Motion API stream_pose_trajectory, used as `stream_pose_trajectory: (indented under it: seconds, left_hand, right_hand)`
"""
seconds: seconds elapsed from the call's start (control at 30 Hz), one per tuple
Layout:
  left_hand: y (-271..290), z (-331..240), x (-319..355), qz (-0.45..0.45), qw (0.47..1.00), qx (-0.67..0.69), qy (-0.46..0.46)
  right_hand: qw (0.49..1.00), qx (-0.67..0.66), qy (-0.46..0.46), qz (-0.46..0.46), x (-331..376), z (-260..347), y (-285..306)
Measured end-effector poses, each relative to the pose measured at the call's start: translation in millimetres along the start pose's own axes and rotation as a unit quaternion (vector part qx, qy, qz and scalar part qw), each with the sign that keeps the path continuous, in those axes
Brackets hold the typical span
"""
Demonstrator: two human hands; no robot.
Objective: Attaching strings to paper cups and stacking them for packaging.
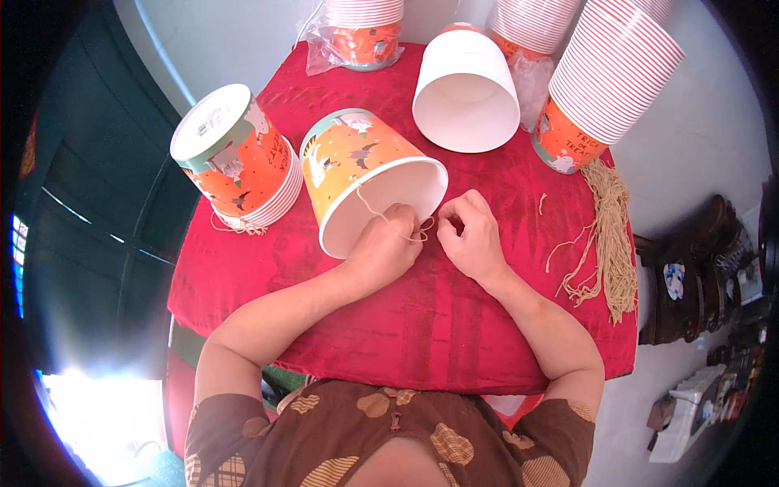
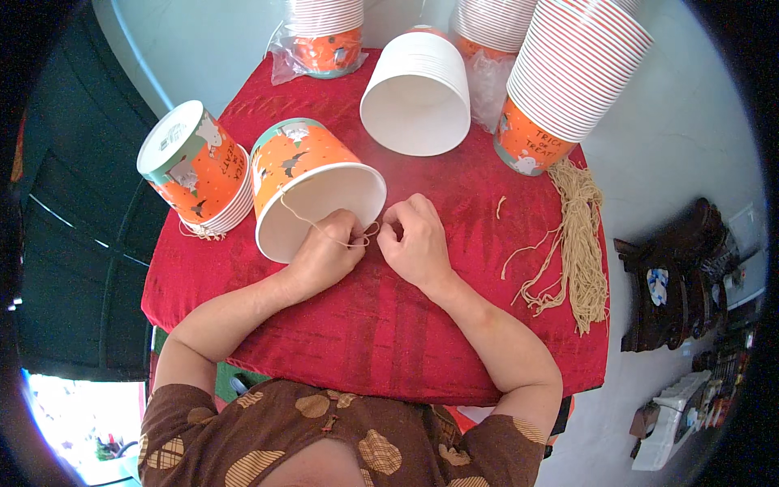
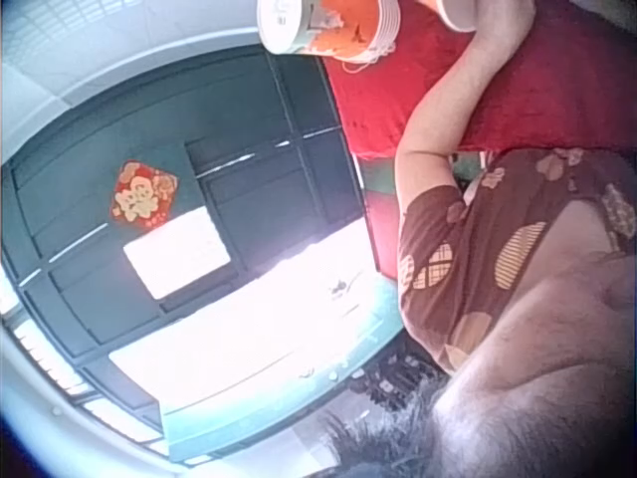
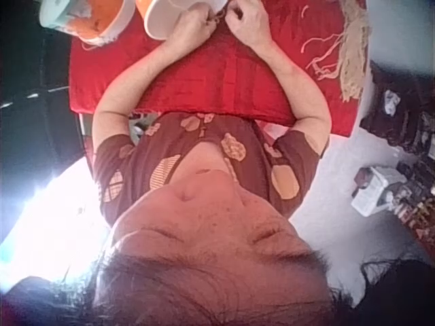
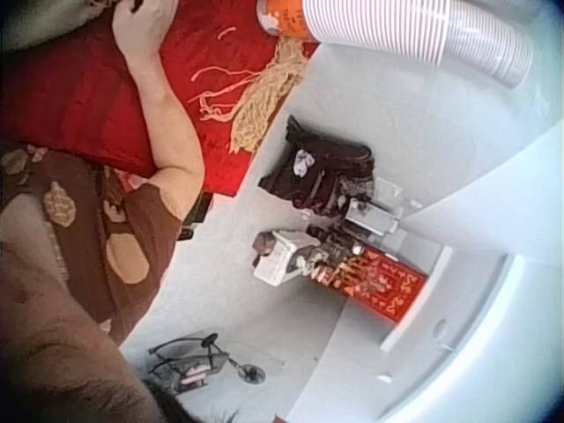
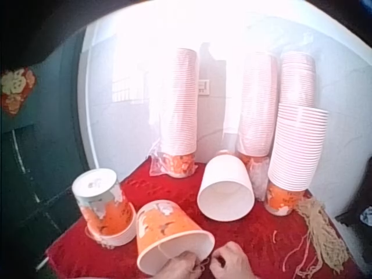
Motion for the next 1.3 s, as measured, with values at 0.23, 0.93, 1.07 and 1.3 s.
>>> stream_pose_trajectory:
  seconds: [0.23,0.93,1.07,1.3]
  left_hand:
    - [1.0,-0.2,1.0,-0.004,1.0,0.009,0.002]
    - [2.8,-1.9,2.4,-0.013,1.0,0.014,-0.004]
    - [2.9,-0.8,3.2,-0.018,1.0,0.009,-0.007]
    - [1.9,-2.4,2.6,-0.009,1.0,0.016,-0.005]
  right_hand:
    - [0.999,0.031,-0.006,0.019,2.2,1.3,-8.1]
    - [0.906,-0.235,-0.34,0.084,3.7,-9.3,-9.9]
    - [0.914,-0.238,-0.31,0.11,6.4,-4.4,-18.5]
    - [0.852,-0.356,-0.365,0.122,11.4,-2.1,-23.1]
Point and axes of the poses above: each hand's wrist, its own x-axis away from the middle knuckle, its own y-axis out of the back of the hand, z = x × y, the point moved 6 cm from there along -x, towards the middle knuckle, and after that the axes turned 3 degrees about -z, right-handed, at the moved point
